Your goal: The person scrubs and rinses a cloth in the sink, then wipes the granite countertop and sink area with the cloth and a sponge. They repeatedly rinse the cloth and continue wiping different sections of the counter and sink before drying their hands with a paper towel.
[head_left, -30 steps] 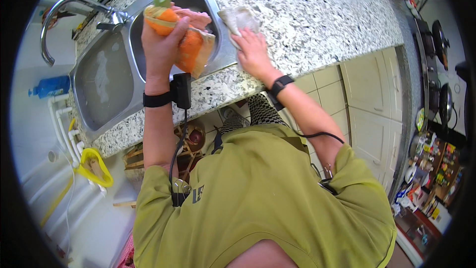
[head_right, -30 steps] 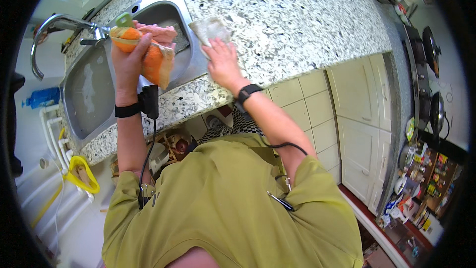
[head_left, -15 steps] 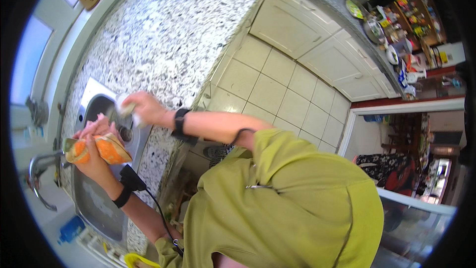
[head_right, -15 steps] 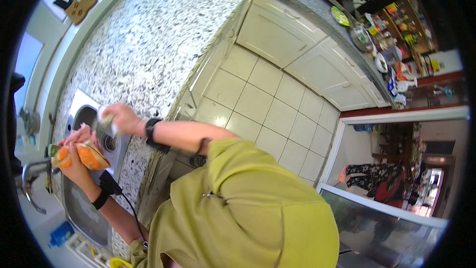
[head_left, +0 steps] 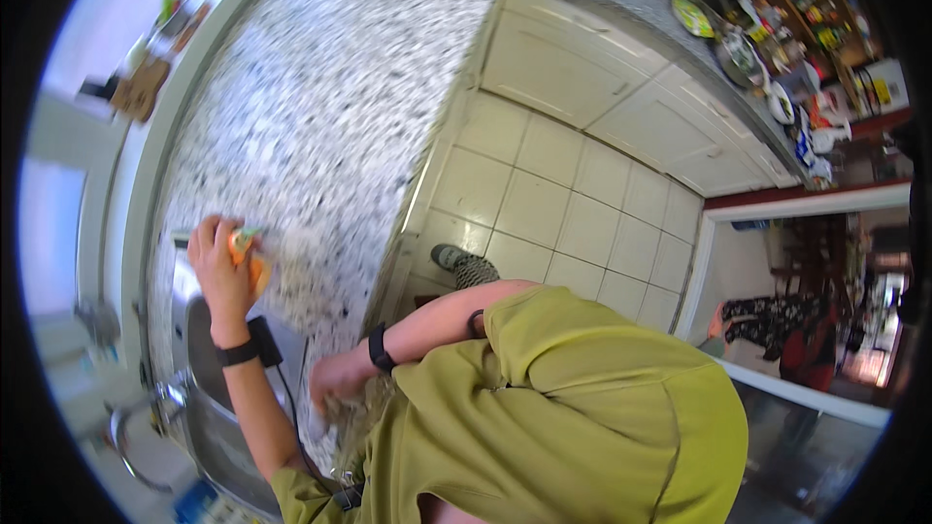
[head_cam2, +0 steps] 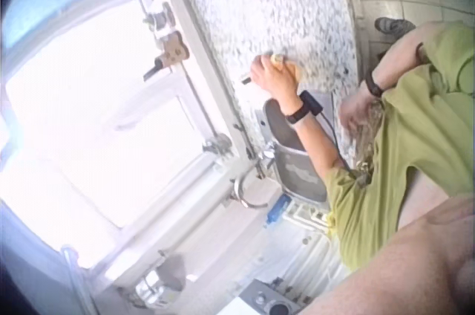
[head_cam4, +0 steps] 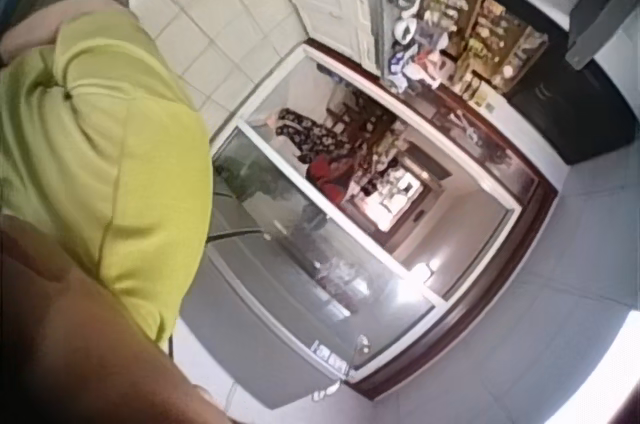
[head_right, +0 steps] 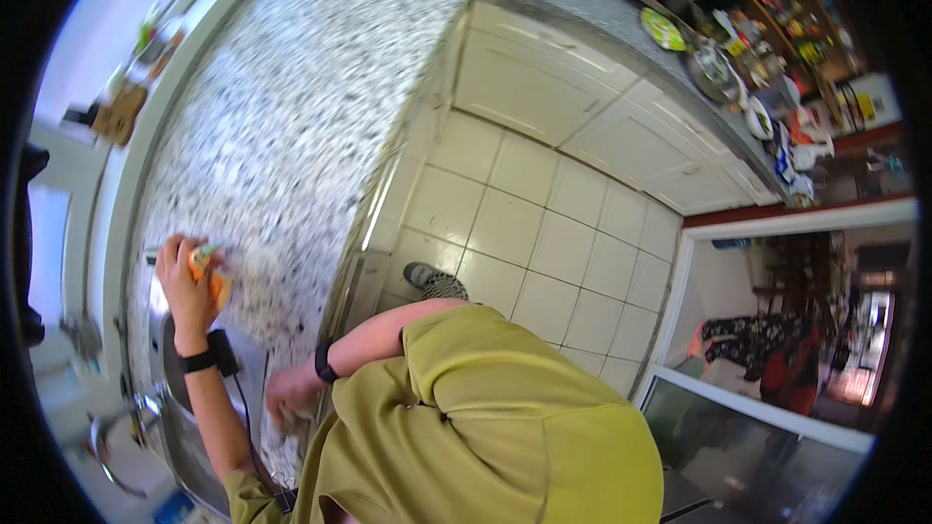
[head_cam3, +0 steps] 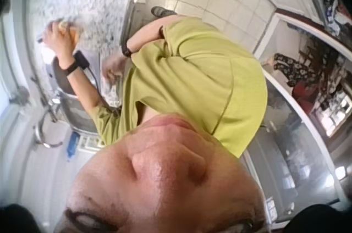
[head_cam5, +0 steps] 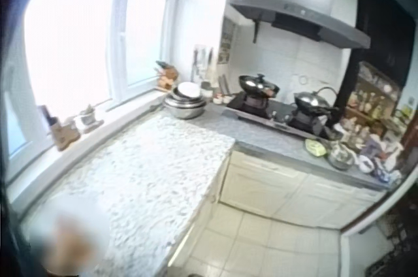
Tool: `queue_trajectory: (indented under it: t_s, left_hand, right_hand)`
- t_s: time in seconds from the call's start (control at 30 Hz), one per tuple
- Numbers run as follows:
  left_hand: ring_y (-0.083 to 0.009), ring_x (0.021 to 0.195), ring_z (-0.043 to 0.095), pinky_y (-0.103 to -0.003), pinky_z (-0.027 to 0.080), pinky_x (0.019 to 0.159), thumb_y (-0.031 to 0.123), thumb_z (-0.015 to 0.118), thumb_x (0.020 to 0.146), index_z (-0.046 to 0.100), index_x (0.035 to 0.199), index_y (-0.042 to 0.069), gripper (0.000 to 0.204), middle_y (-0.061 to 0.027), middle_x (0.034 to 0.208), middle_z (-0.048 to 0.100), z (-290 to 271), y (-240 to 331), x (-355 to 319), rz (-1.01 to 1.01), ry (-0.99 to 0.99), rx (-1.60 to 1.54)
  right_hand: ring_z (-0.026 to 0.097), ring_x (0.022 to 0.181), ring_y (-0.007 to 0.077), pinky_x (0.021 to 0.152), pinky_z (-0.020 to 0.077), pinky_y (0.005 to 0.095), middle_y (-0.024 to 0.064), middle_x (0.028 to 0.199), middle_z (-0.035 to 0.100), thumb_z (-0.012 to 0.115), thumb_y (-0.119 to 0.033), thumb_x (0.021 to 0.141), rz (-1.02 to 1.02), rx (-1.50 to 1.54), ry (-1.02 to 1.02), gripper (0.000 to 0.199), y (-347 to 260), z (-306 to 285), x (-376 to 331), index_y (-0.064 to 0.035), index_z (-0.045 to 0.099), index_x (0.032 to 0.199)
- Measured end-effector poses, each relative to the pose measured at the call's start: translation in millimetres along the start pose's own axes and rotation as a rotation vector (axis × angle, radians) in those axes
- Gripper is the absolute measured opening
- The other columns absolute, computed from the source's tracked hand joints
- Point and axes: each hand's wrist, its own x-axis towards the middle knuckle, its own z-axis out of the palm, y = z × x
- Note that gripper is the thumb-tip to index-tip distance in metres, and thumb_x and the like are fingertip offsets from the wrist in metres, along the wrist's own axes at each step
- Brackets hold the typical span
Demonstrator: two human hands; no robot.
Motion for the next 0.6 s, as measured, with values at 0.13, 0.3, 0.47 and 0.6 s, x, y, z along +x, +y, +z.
queue_trajectory:
  t_s: [0.13,0.3,0.47,0.6]
  left_hand:
    - [-0.0293,0.098,0.051,-0.041,0.036,0.089,0.010,0.066,0.069,0.061,0.094,0.010,0.026,-0.0085,0.099,0.054,44,-6,53,0.044,-0.244,0.119]
    - [-0.0296,0.103,0.049,-0.046,0.032,0.098,0.011,0.065,0.069,0.059,0.093,0.011,0.025,-0.0088,0.099,0.054,81,-3,71,0.147,-0.336,0.093]
    - [-0.0327,0.127,0.037,-0.052,0.019,0.108,0.015,0.072,0.061,0.042,0.134,0.015,0.079,-0.0112,0.121,0.050,85,9,56,0.008,-0.491,0.125]
    - [-0.0302,0.140,0.019,-0.054,0.009,0.112,0.029,0.082,0.053,0.033,0.142,0.020,0.102,-0.0083,0.147,0.030,63,28,41,-0.138,-0.409,0.082]
  right_hand:
    - [0.064,0.078,0.0267,0.067,0.0497,0.0369,0.0095,0.086,0.069,0.051,-0.001,0.063,0.258,0.054,0.125,0.036,-39,-120,-55,-0.0137,0.073,0.089]
    - [0.066,0.073,0.0160,0.065,0.0503,0.0305,0.0052,0.080,0.070,0.056,-0.006,0.069,0.522,-0.121,0.606,0.022,-52,-265,-116,-0.0146,0.072,0.081]
    - [0.060,0.069,0.0244,0.071,0.0469,0.0339,0.0085,0.074,0.067,0.047,0.004,0.074,0.219,-0.573,0.919,0.026,-28,-333,-97,-0.0096,0.069,0.076]
    - [0.058,0.093,0.0283,0.085,0.0441,0.0412,0.0129,0.095,0.065,0.049,-0.003,0.077,0.316,-0.698,0.786,0.026,1,-346,-79,-0.0090,0.066,0.095]
